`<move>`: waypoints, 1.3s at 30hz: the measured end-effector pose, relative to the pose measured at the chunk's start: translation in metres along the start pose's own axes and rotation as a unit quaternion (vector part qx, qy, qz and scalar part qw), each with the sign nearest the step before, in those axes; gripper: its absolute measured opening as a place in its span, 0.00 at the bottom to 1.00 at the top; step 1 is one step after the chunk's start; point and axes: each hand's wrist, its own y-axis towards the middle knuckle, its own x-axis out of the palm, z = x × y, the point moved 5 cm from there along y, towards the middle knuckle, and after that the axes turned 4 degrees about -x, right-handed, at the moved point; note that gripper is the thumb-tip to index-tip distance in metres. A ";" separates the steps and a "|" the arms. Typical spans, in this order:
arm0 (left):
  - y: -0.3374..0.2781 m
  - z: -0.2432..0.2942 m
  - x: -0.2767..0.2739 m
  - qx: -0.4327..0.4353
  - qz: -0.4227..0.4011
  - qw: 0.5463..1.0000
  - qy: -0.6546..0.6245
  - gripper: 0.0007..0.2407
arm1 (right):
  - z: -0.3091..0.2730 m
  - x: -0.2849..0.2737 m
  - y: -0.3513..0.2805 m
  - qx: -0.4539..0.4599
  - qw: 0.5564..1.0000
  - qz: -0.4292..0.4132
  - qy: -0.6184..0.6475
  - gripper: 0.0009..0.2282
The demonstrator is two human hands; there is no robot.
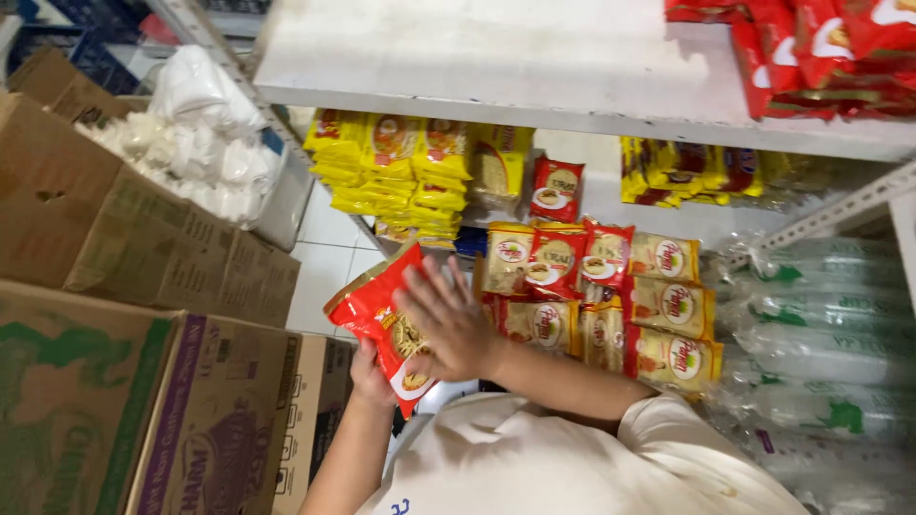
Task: The person organizes small packages of food on retail shelves, picking up items from lower shelves and placing them on higher shelves by hand while occasionally wiping the packages.
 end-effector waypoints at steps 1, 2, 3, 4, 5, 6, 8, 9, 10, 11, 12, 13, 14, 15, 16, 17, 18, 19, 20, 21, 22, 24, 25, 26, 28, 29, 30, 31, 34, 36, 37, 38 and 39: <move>0.003 -0.003 0.009 -0.003 -0.017 1.000 0.004 0.41 | 0.014 -0.007 -0.006 0.016 1.000 0.017 0.011 0.36; 0.007 -0.005 0.017 -0.006 -0.035 0.999 0.007 0.42 | 0.028 -0.013 -0.010 0.033 0.999 0.035 0.022 0.36; 0.010 -0.009 0.024 -0.009 -0.051 0.999 0.008 0.42 | 0.041 -0.019 -0.013 0.076 0.995 0.033 0.052 0.36; 0.017 -0.010 0.030 -0.012 -0.071 0.997 0.003 0.42 | 0.055 -0.025 -0.013 0.119 0.989 0.032 0.082 0.35; 0.021 -0.012 0.033 -0.019 -0.085 0.996 -0.004 0.42 | 0.060 -0.031 -0.019 0.167 0.979 0.029 0.115 0.35; 0.021 -0.016 0.035 -0.026 -0.099 0.995 -0.010 0.41 | 0.056 -0.040 -0.024 0.165 0.976 0.059 0.132 0.35; 0.027 -0.026 0.034 -0.020 -0.084 0.996 -0.017 0.40 | 0.047 -0.063 -0.027 0.147 0.969 0.116 0.163 0.36; 0.033 -0.029 0.032 -0.013 -0.079 0.997 -0.017 0.39 | 0.038 -0.069 -0.023 0.104 0.979 0.105 0.142 0.36; 0.040 -0.035 0.030 -0.024 -0.080 0.996 -0.015 0.39 | 0.024 -0.072 -0.021 0.061 0.986 0.093 0.121 0.36; 0.042 -0.045 0.027 -0.040 -0.075 0.996 -0.015 0.39 | 0.009 -0.074 -0.023 0.024 0.991 0.078 0.103 0.36; 0.043 -0.054 0.024 -0.055 -0.071 0.996 -0.015 0.38 | 0.002 -0.070 -0.021 0.015 0.998 0.045 0.042 0.37; 0.043 -0.062 0.017 -0.061 -0.034 0.998 0.002 0.38 | -0.006 -0.063 -0.020 0.005 1.000 0.012 -0.017 0.37; 0.045 -0.071 0.010 -0.068 0.002 0.998 0.019 0.37 | -0.011 -0.058 -0.023 -0.006 0.997 -0.023 -0.075 0.37; 0.050 -0.074 0.005 -0.073 0.032 0.996 0.040 0.37 | -0.007 -0.058 -0.025 0.022 0.997 -0.031 -0.064 0.38; 0.047 -0.079 0.007 -0.090 0.021 0.996 0.015 0.37 | -0.002 -0.058 -0.029 0.049 0.997 -0.040 -0.053 0.39; 0.044 -0.083 0.010 -0.106 0.005 0.994 -0.007 0.37 | 0.007 -0.058 -0.031 0.074 0.995 -0.046 -0.045 0.39; 0.044 -0.086 0.015 -0.122 -0.011 0.992 -0.030 0.37 | 0.018 -0.061 -0.035 0.092 0.994 -0.031 -0.043 0.40; 0.044 -0.086 0.020 -0.127 -0.035 0.990 -0.038 0.38 | 0.029 -0.065 -0.039 0.110 0.993 -0.015 -0.039 0.40; 0.045 -0.085 0.025 -0.133 -0.060 0.988 -0.047 0.38 | 0.041 -0.068 -0.044 0.128 0.991 0.000 -0.035 0.40; 0.043 -0.085 0.030 -0.139 -0.081 0.985 -0.058 0.38 | 0.055 -0.070 -0.052 0.175 0.985 -0.004 -0.010 0.39; 0.045 -0.084 0.033 -0.143 -0.088 0.984 -0.054 0.38 | 0.073 -0.071 -0.057 0.221 0.975 -0.008 0.016 0.37; 0.050 -0.080 0.043 -0.150 -0.097 0.983 -0.046 0.39 | 0.083 -0.066 -0.066 0.271 0.947 0.020 0.169 0.37; 0.056 -0.074 0.048 -0.110 -0.080 0.990 0.024 0.40 | 0.084 -0.064 -0.067 0.269 0.917 0.053 0.289 0.39; 0.060 -0.067 0.056 -0.069 -0.061 0.991 0.095 0.41 | 0.083 -0.064 -0.067 0.263 0.872 0.086 0.405 0.41; 0.070 -0.055 0.080 -0.006 -0.030 0.980 0.196 0.43 | 0.066 -0.060 -0.068 0.227 0.875 0.073 0.421 0.46; 0.073 -0.053 0.093 0.013 -0.018 0.974 0.227 0.45 | 0.060 -0.053 -0.068 0.210 0.876 0.067 0.430 0.49; 0.074 -0.051 0.105 0.032 -0.005 0.966 0.258 0.47 | 0.066 -0.042 -0.069 0.228 0.835 0.090 0.493 0.49; 0.070 -0.049 0.120 0.074 -0.015 0.938 0.337 0.47 | 0.074 -0.029 -0.072 0.247 0.789 0.114 0.552 0.49; 0.057 -0.054 0.154 0.171 -0.044 0.786 0.593 0.47 | 0.102 -0.002 -0.099 0.275 0.543 0.129 0.783 0.39; 0.047 -0.062 0.164 0.194 -0.061 0.601 0.773 0.45 | 0.108 0.002 -0.106 0.263 0.438 0.144 0.848 0.33; 0.047 -0.064 0.166 0.212 -0.079 0.571 0.789 0.45 | 0.110 -0.002 -0.107 0.254 0.443 0.166 0.844 0.32; 0.048 -0.067 0.167 0.230 -0.098 0.540 0.804 0.44 | 0.107 -0.007 -0.104 0.245 0.448 0.188 0.839 0.32; 0.049 -0.069 0.166 0.247 -0.113 0.507 0.818 0.43 | 0.097 -0.009 -0.096 0.197 0.423 0.196 0.863 0.30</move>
